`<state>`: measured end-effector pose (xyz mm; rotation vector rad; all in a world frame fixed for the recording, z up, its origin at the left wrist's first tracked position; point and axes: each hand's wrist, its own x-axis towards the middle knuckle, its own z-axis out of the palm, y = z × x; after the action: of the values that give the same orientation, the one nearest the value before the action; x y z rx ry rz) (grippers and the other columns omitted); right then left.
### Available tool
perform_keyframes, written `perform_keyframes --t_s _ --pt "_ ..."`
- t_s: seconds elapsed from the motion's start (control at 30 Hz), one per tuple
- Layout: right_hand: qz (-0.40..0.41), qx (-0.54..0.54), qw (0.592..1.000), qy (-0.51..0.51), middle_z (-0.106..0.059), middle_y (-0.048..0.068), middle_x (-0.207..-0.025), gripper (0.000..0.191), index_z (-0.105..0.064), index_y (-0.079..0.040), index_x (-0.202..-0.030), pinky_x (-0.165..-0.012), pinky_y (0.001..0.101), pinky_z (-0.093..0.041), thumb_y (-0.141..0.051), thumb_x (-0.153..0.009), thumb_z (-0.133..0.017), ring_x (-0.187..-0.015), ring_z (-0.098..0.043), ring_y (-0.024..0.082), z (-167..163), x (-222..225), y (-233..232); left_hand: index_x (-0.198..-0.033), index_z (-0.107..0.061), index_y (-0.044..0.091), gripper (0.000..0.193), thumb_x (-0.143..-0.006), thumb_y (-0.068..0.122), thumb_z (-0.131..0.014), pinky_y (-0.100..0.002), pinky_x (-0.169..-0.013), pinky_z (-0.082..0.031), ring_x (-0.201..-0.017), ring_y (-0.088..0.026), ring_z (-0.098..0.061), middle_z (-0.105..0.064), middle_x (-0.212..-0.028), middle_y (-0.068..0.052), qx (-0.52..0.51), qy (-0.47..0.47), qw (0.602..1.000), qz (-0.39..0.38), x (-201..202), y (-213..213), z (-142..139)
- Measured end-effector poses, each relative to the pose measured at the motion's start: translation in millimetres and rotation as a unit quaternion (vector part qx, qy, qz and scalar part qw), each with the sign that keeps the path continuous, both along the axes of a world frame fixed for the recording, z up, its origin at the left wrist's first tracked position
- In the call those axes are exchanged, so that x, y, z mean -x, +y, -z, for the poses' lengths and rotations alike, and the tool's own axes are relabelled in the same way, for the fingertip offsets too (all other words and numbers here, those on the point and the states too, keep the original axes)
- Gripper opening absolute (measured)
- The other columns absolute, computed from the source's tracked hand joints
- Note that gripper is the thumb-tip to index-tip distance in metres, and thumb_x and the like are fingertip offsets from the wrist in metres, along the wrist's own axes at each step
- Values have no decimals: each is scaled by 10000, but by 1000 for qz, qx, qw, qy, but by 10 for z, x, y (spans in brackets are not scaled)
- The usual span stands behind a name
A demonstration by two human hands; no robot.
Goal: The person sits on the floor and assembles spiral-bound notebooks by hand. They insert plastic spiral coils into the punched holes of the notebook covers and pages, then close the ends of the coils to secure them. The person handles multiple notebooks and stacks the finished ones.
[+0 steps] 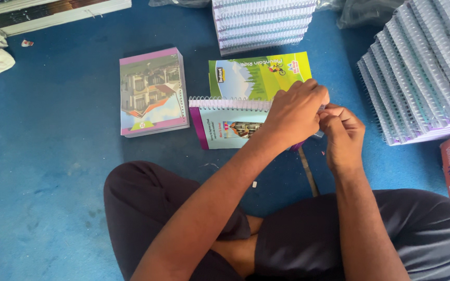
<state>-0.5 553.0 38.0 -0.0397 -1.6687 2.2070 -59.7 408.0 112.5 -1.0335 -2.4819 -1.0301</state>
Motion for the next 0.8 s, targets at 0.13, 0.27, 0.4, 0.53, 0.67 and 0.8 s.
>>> perform_keyframes --t_s 0.13,0.27,0.4,0.53,0.67,0.8 --pt "16 -41 999 2 -720 100 -1128 145 -698 58 -1075 -848 246 -493 -2 -1024 -576 -923 -611 99 47 26 15 -926 -596 91 202 -767 42 -711 -475 -730 -514 -949 -285 -656 -619 -955 -50 -35 0 999 2 -3 35 33" --pt "39 -45 998 -8 -720 88 -1086 130 -685 46 -1045 -868 237 -532 -11 -1004 -576 -918 -643 91 70 53 7 -923 -569 85 207 -777 10 -695 -464 -750 -525 -934 -293 -652 -599 -949 -57 -67 23 997 6 -30 4 58" --pt "55 -36 998 -20 -711 94 -1052 124 -682 38 -1035 -843 243 -520 -24 -1028 -575 -895 -627 93 85 85 3 -922 -587 70 180 -800 6 -703 -465 -714 -506 -912 -306 -632 -579 -942 -70 -63 70 995 17 -54 2 91" --pt "57 -3 998 -9 -688 98 -1045 150 -660 18 -1018 -930 280 -557 -57 -1070 -540 -937 -653 120 67 97 -38 -976 -651 85 196 -807 3 -706 -451 -752 -504 -934 -284 -623 -567 -980 -54 -80 118 989 38 -91 -53 183" --pt "41 101 992 -65 -724 120 -1060 125 -664 -15 -963 -927 390 -581 -81 -976 -558 -977 -698 196 -25 108 -51 -1035 -685 97 251 -802 2 -686 -452 -867 -500 -1043 -275 -626 -587 -1147 -58 -86 178 980 28 -113 -79 308" --pt "2 188 977 -100 -733 112 -1079 99 -679 -47 -946 -1000 455 -528 -113 -925 -608 -1063 -683 232 -98 110 10 -1086 -683 26 202 -885 44 -682 -455 -940 -494 -1099 -264 -612 -580 -1240 -82 -59 213 975 4 -112 -44 401"
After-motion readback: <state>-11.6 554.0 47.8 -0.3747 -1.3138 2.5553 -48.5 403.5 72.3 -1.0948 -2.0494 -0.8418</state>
